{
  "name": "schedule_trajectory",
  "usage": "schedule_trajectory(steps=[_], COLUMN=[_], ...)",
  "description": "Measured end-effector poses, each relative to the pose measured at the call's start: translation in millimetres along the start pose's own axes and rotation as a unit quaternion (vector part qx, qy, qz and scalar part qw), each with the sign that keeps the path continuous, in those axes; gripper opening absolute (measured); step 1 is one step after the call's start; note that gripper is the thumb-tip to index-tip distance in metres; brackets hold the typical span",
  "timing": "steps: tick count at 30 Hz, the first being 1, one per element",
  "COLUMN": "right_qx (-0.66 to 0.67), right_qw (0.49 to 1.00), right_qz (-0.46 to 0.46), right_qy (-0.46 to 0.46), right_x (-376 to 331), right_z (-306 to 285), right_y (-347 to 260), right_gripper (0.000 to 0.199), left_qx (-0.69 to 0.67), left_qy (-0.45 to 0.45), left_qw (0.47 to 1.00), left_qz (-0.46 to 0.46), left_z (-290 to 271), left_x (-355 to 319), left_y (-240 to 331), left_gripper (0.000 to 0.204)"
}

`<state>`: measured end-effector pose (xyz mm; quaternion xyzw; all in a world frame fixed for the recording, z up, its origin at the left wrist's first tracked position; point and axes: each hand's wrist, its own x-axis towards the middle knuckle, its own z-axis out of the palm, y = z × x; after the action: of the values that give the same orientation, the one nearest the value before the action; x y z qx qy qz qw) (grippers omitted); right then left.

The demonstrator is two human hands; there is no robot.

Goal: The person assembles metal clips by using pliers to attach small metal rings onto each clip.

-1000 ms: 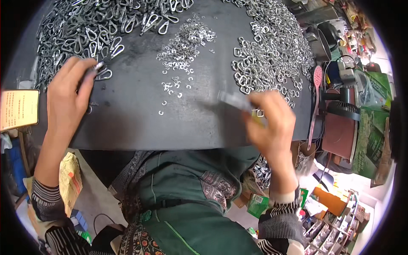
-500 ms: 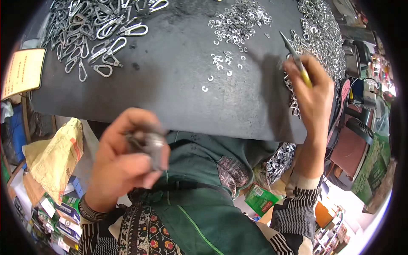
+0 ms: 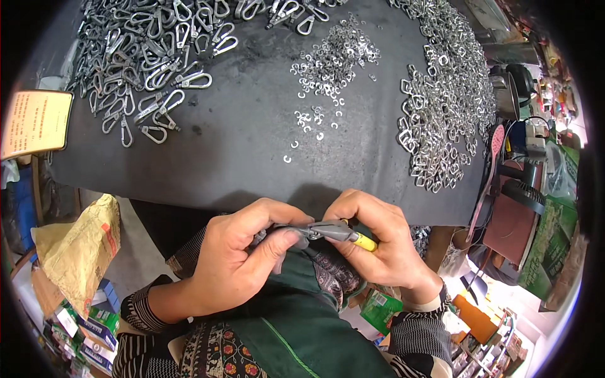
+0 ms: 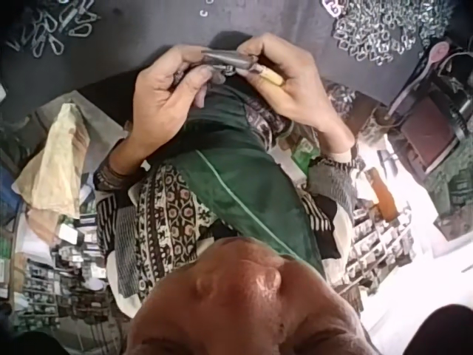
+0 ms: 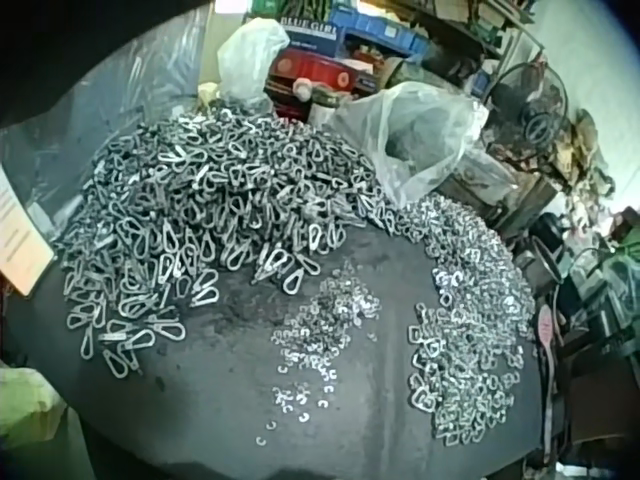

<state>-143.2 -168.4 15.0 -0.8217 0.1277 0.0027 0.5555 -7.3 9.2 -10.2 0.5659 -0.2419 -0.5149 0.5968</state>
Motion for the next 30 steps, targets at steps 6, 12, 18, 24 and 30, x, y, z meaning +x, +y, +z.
schedule_trajectory(steps=[6,12,18,24,30], right_qx=[-0.128,-0.541,-0.566,-0.569,-0.580], right_qw=[0.985,0.813,0.748,0.736,0.735], right_qz=[-0.118,-0.212,-0.342,-0.351,-0.335], right_qy=[0.006,0.001,-0.056,-0.106,-0.106], right_x=[7,58,96,105,106], right_z=[6,-57,-68,-69,-63], right_y=[-8,-20,-9,-15,-19], right_gripper=[0.029,0.035,0.034,0.036,0.031], left_qx=[0.075,-0.069,-0.215,-0.164,-0.045], left_qy=[0.004,-0.084,-0.091,-0.066,-0.055], left_qw=[0.997,0.985,0.955,0.975,0.996], left_qz=[0.030,-0.136,-0.185,-0.136,-0.051], left_z=[0,-10,-13,-18,-26], left_x=[-6,-18,-21,-23,-22], left_y=[2,5,1,0,5], left_gripper=[0.013,0.020,0.021,0.017,0.014])
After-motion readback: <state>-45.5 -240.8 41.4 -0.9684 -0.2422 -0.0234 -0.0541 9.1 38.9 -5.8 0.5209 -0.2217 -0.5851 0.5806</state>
